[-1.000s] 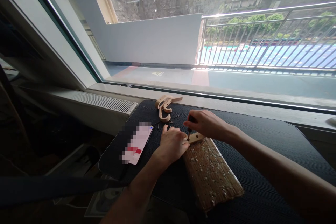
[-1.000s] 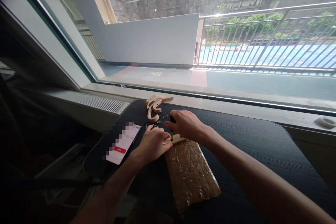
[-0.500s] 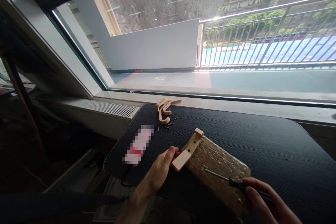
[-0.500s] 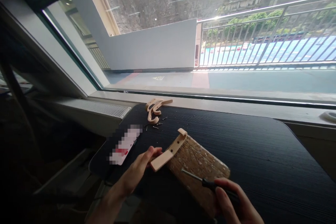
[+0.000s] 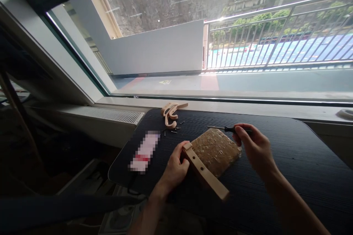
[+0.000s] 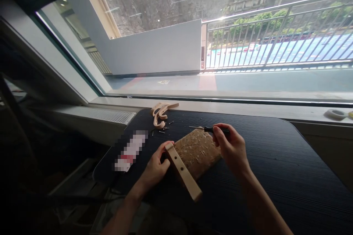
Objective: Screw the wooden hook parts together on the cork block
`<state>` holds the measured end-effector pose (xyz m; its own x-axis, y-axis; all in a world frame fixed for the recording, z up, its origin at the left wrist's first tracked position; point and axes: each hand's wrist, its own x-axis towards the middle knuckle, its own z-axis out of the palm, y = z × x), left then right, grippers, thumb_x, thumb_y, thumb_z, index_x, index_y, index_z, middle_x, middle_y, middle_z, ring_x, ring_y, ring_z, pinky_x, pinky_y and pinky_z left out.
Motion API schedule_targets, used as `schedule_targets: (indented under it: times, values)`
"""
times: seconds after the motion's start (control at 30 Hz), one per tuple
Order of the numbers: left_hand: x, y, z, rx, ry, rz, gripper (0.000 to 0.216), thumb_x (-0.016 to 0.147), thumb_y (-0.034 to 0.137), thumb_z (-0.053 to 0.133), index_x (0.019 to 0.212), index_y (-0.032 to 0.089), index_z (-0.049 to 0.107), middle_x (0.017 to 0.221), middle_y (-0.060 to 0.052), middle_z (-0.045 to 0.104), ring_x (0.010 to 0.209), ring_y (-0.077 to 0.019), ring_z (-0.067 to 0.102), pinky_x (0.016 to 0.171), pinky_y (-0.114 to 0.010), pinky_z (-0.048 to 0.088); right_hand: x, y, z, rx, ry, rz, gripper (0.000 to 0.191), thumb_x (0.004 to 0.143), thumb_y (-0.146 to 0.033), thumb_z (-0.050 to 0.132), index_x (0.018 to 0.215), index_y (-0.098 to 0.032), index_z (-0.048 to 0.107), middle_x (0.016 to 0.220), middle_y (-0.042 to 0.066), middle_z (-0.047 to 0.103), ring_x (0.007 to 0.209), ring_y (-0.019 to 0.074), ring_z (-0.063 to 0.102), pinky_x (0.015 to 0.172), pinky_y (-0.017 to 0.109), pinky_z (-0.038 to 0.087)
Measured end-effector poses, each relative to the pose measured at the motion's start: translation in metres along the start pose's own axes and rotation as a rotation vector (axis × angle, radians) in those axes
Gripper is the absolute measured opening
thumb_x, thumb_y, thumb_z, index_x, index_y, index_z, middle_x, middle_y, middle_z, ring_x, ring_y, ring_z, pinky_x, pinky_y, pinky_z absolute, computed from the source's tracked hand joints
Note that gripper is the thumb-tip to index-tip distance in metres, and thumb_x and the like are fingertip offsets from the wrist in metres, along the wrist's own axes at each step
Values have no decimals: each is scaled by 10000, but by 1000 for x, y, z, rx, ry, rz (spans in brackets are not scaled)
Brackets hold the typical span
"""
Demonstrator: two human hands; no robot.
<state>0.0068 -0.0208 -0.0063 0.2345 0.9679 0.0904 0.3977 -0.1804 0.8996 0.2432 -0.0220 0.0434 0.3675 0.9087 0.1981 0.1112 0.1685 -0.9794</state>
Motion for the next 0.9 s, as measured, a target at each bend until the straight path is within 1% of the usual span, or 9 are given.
schedule_targets:
  times: [0.07, 0.13, 0.2, 0.3, 0.4, 0.47, 0.57, 0.73, 0.9]
  values:
    - [-18, 2, -6, 22, -81, 20, 593, 723, 43, 494, 1281, 237, 440, 1309, -37, 510, 1213, -171, 487, 1075, -334, 371, -14, -11, -15, -65, -55, -61, 269, 793, -445, 600, 891, -194, 591, 524, -36, 522, 500, 126, 488, 470, 247, 412]
    - [-34, 2, -10, 41, -173, 4, 718, 678, 93, 624, 1334, 270, 391, 1350, -43, 471, 1255, -217, 445, 1089, -385, 355, -32, -20, -32, -218, -83, -67, 257, 789, -447, 601, 889, -210, 605, 505, -40, 530, 463, 118, 487, 418, 223, 391]
    - [-42, 1, -9, 68, -143, 18, 786, 644, 127, 694, 1346, 282, 376, 1395, -53, 420, 1311, -257, 372, 1125, -451, 285, -50, -26, -44, -412, -74, -106, 250, 768, -464, 610, 838, -225, 619, 503, -41, 539, 423, 108, 466, 378, 215, 366]
    - [-40, 0, 0, 18, -159, 118, 835, 643, 157, 729, 1364, 281, 327, 1371, -71, 449, 1308, -262, 378, 1114, -480, 295, -68, -31, -49, -626, -35, -207, 214, 769, -450, 601, 787, -239, 628, 655, -13, 624, 519, 121, 532, 468, 230, 421]
    - [-31, 2, 11, 15, -190, 262, 713, 642, 147, 736, 1275, 261, 427, 1295, -69, 511, 1275, -254, 408, 1082, -460, 348, -75, -35, -48, -699, -11, -224, 191, 789, -431, 581, 786, -245, 625, 732, -4, 645, 604, 137, 574, 553, 248, 441]
    - [-27, 4, 15, 43, -183, 339, 534, 652, 135, 725, 1137, 242, 528, 1232, -59, 544, 1273, -250, 395, 1088, -455, 336, -77, -37, -47, -702, 5, -184, 197, 788, -437, 579, 784, -245, 624, 733, -7, 640, 603, 134, 564, 567, 252, 434]
    - [-24, 5, 18, 50, -184, 377, 371, 665, 122, 710, 992, 224, 569, 1150, -49, 570, 1255, -240, 398, 1090, -451, 327, -79, -36, -43, -612, 52, -61, 220, 791, -457, 570, 801, -243, 619, 662, -23, 605, 552, 120, 515, 527, 243, 407]
    - [-27, 2, 21, 30, -182, 342, 338, 675, 101, 693, 966, 216, 565, 1157, -58, 548, 1277, -247, 364, 1076, -460, 340, -82, -20, -30, -279, 137, 132, 264, 808, -482, 552, 861, -228, 596, 538, -49, 503, 493, 112, 451, 467, 230, 379]
    - [-27, 0, 23, 7, -173, 319, 314, 699, 117, 686, 970, 215, 560, 1174, -65, 536, 1297, -256, 344, 1086, -481, 325, -88, -4, -25, -260, 159, 150, 271, 796, -477, 570, 851, -215, 610, 691, -10, 605, 571, 121, 513, 533, 239, 426]
